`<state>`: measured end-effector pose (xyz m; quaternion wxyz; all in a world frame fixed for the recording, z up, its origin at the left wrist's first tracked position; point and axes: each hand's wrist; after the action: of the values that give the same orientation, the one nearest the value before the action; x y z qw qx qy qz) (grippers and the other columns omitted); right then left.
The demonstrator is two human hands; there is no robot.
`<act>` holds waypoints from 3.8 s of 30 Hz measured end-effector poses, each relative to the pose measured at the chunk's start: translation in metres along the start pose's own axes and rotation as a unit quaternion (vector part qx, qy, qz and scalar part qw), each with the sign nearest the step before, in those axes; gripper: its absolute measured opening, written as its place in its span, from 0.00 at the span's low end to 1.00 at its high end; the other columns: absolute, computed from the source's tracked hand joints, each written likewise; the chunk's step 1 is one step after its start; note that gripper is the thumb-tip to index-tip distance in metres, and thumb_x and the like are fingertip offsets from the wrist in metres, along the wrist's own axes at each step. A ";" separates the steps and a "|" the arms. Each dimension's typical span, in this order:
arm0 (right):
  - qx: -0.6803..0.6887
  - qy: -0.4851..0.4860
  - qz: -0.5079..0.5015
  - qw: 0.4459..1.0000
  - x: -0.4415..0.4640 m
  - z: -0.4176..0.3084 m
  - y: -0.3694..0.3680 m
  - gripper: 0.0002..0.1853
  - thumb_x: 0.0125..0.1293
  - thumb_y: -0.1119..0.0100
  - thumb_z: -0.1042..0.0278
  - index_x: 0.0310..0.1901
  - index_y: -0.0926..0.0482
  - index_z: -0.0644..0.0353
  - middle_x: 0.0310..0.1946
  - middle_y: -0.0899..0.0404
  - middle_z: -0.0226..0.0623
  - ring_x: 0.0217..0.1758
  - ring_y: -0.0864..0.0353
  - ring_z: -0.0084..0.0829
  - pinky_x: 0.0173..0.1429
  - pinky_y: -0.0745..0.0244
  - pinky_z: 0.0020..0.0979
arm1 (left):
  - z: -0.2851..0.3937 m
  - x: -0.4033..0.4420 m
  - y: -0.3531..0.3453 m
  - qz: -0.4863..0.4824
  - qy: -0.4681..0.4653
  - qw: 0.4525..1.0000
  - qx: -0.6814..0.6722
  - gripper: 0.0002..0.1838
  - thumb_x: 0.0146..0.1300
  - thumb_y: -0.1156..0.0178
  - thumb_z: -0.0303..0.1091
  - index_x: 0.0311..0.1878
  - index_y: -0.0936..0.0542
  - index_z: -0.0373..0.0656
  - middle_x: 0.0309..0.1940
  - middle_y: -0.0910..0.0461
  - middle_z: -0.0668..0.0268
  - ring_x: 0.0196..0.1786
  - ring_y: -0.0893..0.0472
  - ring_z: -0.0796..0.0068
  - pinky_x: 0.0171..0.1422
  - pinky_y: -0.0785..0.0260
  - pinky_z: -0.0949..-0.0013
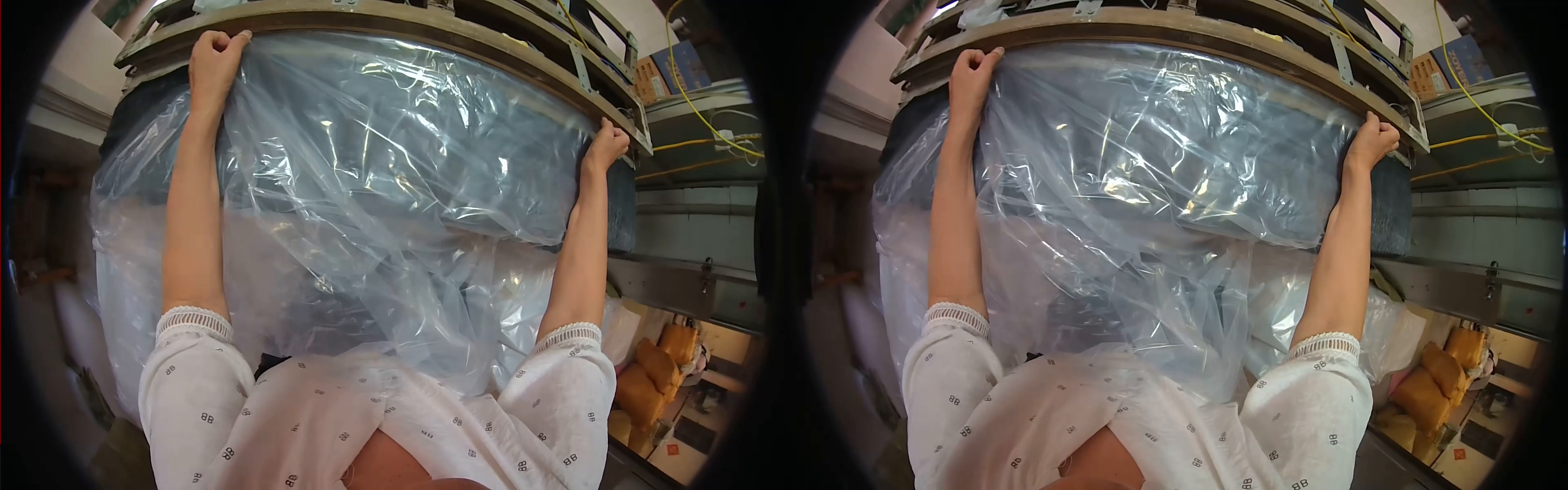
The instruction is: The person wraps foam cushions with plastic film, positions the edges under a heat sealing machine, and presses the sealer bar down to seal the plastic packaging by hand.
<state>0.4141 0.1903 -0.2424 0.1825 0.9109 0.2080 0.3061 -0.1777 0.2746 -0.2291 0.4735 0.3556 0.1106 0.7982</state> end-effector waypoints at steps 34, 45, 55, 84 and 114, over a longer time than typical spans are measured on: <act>-0.163 0.404 -0.328 0.838 -0.111 -0.057 0.047 0.19 0.68 0.56 0.62 0.55 0.32 0.66 0.54 0.32 0.50 0.57 0.34 0.47 0.61 0.41 0.39 | -0.266 -0.313 0.151 -0.054 0.312 0.939 -0.133 0.29 0.61 0.47 0.49 0.60 0.34 0.39 0.60 0.36 0.55 0.64 0.39 0.59 0.66 0.49 0.61; -0.190 0.416 -0.307 0.835 -0.111 -0.057 0.042 0.20 0.67 0.56 0.61 0.54 0.30 0.67 0.51 0.29 0.49 0.55 0.32 0.46 0.60 0.41 0.39 | -0.310 -0.234 0.284 0.114 0.301 0.890 0.324 0.17 0.56 0.43 0.48 0.34 0.24 0.41 0.36 0.23 0.57 0.40 0.22 0.57 0.42 0.31 0.55; -0.187 0.412 -0.298 0.840 -0.103 -0.048 0.041 0.19 0.67 0.57 0.62 0.53 0.29 0.67 0.50 0.29 0.50 0.55 0.32 0.46 0.60 0.40 0.39 | -0.359 -0.252 0.356 0.003 0.321 0.914 0.248 0.17 0.54 0.40 0.47 0.36 0.23 0.42 0.35 0.22 0.61 0.38 0.23 0.64 0.42 0.33 0.64; 0.193 0.081 -0.923 0.324 -0.576 -0.457 0.033 0.06 0.60 0.43 0.63 0.33 0.24 0.55 0.25 0.31 0.18 0.31 0.36 0.14 0.39 0.40 0.19 | -0.031 -0.332 0.415 0.157 0.225 0.820 -0.503 0.03 0.64 0.50 0.28 0.39 0.27 0.43 0.32 0.25 0.70 0.36 0.23 0.77 0.46 0.30 0.71; 0.426 0.084 -0.897 -0.090 -0.318 -0.413 0.125 0.20 0.68 0.56 0.57 0.45 0.30 0.70 0.47 0.26 0.52 0.39 0.21 0.32 0.41 0.23 0.33 | -0.046 -0.213 0.381 0.039 -0.121 0.985 0.115 0.09 0.54 0.45 0.26 0.39 0.22 0.44 0.36 0.21 0.61 0.39 0.21 0.59 0.44 0.29 0.65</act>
<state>-0.0450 0.0132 -0.0297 0.1469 0.2162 -0.9436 0.2033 -0.4026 -0.0966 -0.1654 0.4076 0.5056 0.1293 0.7493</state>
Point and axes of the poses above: each hand's wrist, its own x-axis towards the middle knuckle, its own y-axis out of the back of the hand, z = x × y
